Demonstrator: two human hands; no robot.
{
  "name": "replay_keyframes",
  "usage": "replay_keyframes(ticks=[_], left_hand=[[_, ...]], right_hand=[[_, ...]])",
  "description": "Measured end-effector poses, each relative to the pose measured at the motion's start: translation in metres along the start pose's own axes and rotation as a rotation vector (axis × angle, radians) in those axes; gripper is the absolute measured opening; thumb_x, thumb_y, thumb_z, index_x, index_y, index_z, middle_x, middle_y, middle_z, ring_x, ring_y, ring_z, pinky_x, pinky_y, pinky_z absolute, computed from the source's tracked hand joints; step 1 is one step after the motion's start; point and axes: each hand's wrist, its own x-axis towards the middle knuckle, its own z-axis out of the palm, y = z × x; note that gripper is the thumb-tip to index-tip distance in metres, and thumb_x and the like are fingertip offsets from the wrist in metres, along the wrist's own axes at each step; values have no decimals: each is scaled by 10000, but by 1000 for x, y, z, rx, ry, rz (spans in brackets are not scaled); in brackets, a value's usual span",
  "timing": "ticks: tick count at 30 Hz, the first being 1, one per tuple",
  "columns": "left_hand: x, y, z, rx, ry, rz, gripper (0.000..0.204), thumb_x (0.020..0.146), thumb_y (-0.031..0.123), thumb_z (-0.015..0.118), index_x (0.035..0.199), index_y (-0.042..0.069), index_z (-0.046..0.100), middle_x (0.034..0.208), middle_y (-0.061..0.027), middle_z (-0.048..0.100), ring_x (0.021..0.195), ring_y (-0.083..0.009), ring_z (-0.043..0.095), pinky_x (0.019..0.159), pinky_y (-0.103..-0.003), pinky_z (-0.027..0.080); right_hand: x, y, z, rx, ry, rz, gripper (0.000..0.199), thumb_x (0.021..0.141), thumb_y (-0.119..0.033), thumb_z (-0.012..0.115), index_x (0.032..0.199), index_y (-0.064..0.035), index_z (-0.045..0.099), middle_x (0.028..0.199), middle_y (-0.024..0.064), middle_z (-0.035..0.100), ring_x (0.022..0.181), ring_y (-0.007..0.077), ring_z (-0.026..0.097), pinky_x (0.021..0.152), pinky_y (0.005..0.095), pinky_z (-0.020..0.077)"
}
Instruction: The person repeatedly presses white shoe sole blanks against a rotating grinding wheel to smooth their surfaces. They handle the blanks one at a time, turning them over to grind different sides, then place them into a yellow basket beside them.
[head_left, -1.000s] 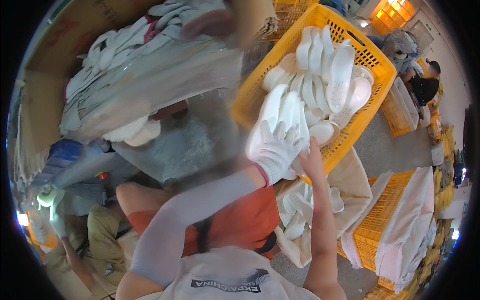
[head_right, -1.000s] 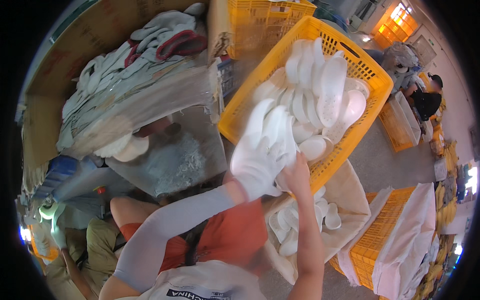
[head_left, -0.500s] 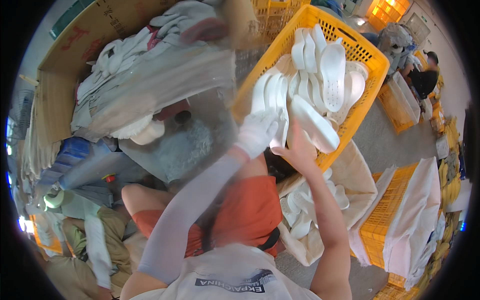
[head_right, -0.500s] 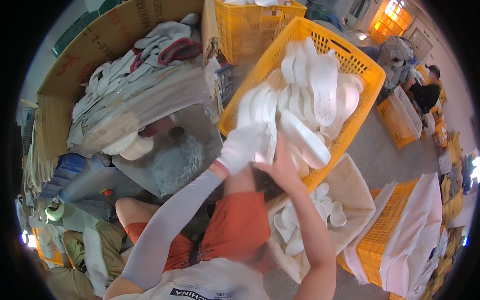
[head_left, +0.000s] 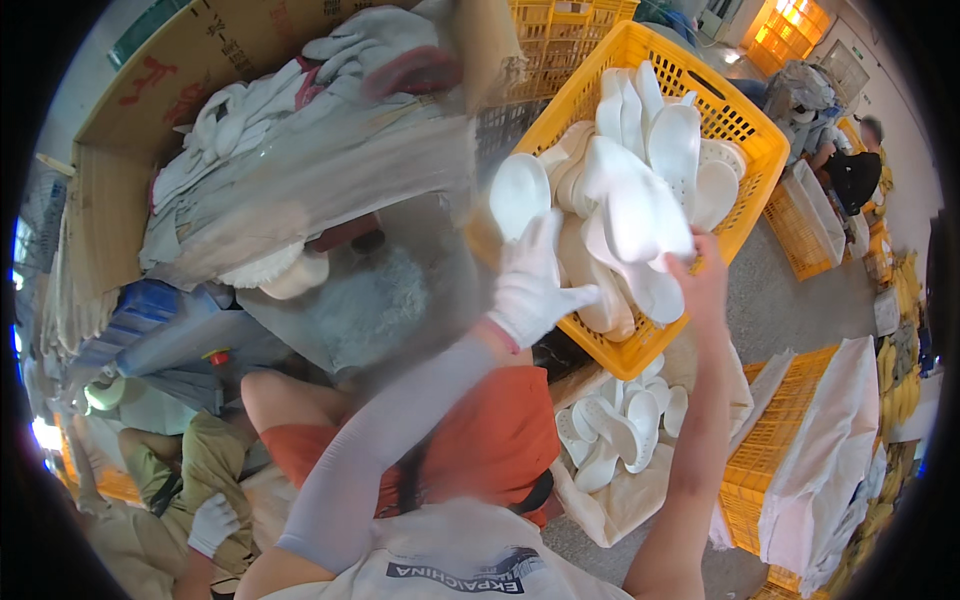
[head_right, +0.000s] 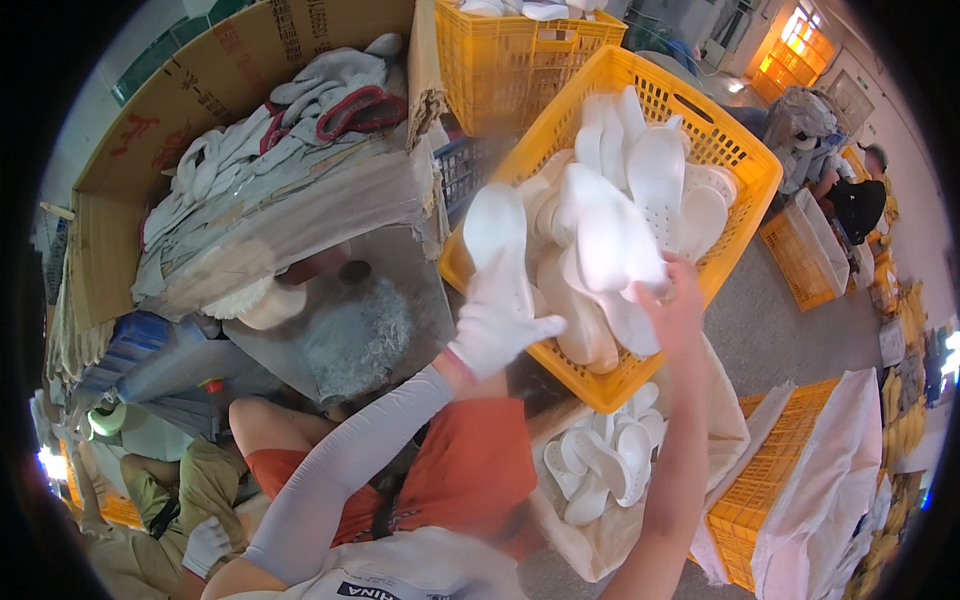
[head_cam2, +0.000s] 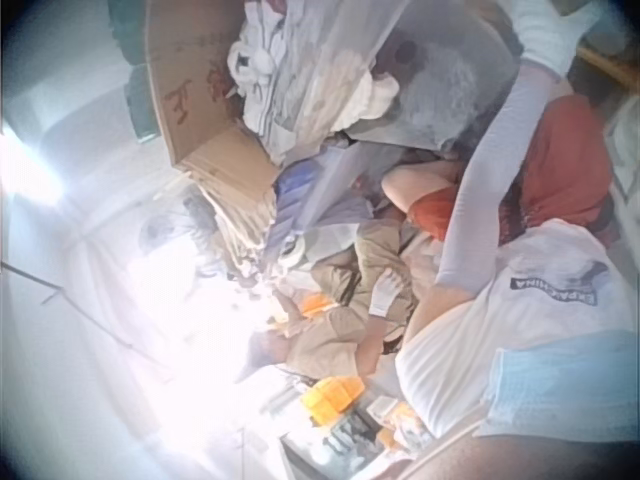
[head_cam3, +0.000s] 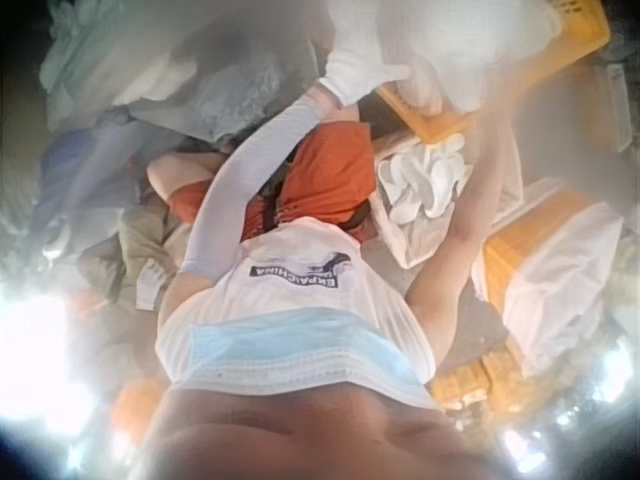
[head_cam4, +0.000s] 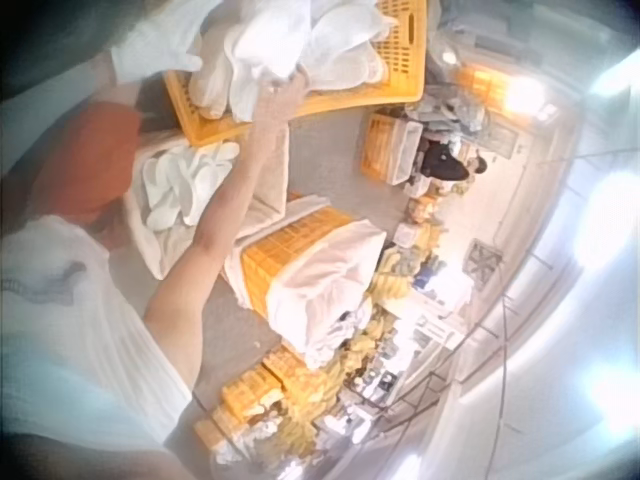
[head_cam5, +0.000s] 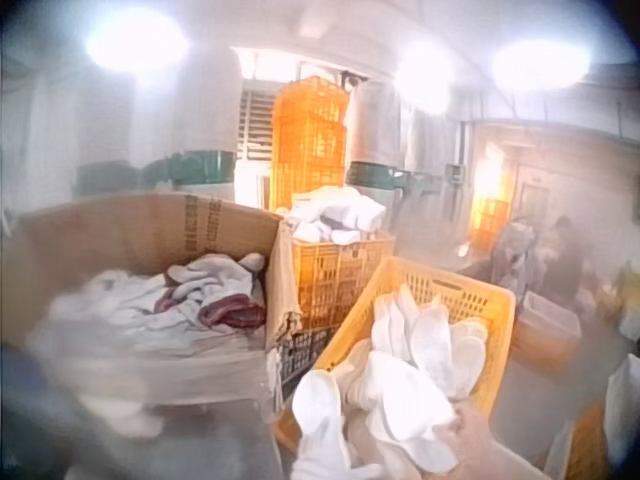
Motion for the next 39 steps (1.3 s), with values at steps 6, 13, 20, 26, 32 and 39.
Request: replay_keyframes(ticks=[6,13,20,26,32,39], left_hand=[[27,-1,20,169,88,269,621,793,255,788,1325,18,575,1299,-257,587,1268,-409,537,1087,-487,416],[-1,-36,24,-377,14,36,395,942,392,681,1097,29,691,1132,-220,694,1034,-341,678,968,-441,533],[-72,-57,-47,-1656,-231,-602,418,1056,210,588,1408,-14,589,1376,-100,639,1256,-199,619,1061,-359,523],[-191,-109,-102,-1707,115,-379,513,1018,241,651,1455,-4,537,1391,-95,619,1262,-207,604,1103,-348,473],[-183,-128,-197,-922,320,-712,625,943,317,725,1445,-10,547,1327,-111,664,1228,-211,631,1028,-340,504],[-221,-157,-180,-1129,252,-784,624,917,399,751,1387,16,608,1286,-161,689,1208,-253,655,1026,-373,521]], right_hand=[[6,-23,24,5,-53,104,307,799,-107,813,1017,-15,618,1148,141,738,1022,248,708,843,352,541],[-27,-50,-2,17,27,-55,269,826,-20,773,1065,-27,649,1175,80,733,1109,197,671,1034,385,487],[-167,-158,54,129,-161,-223,425,849,-134,760,1244,-15,658,1388,141,629,1285,277,604,1185,524,337],[-177,-182,160,975,-598,917,516,914,-52,713,1400,43,570,1307,144,674,1133,240,678,974,364,542],[-174,-223,319,1547,-657,1211,417,952,-106,664,1337,32,581,1228,136,692,1117,277,686,994,419,547],[-209,-229,282,1179,-792,944,462,940,-67,688,1382,9,579,1272,108,662,1146,234,647,989,369,521]])
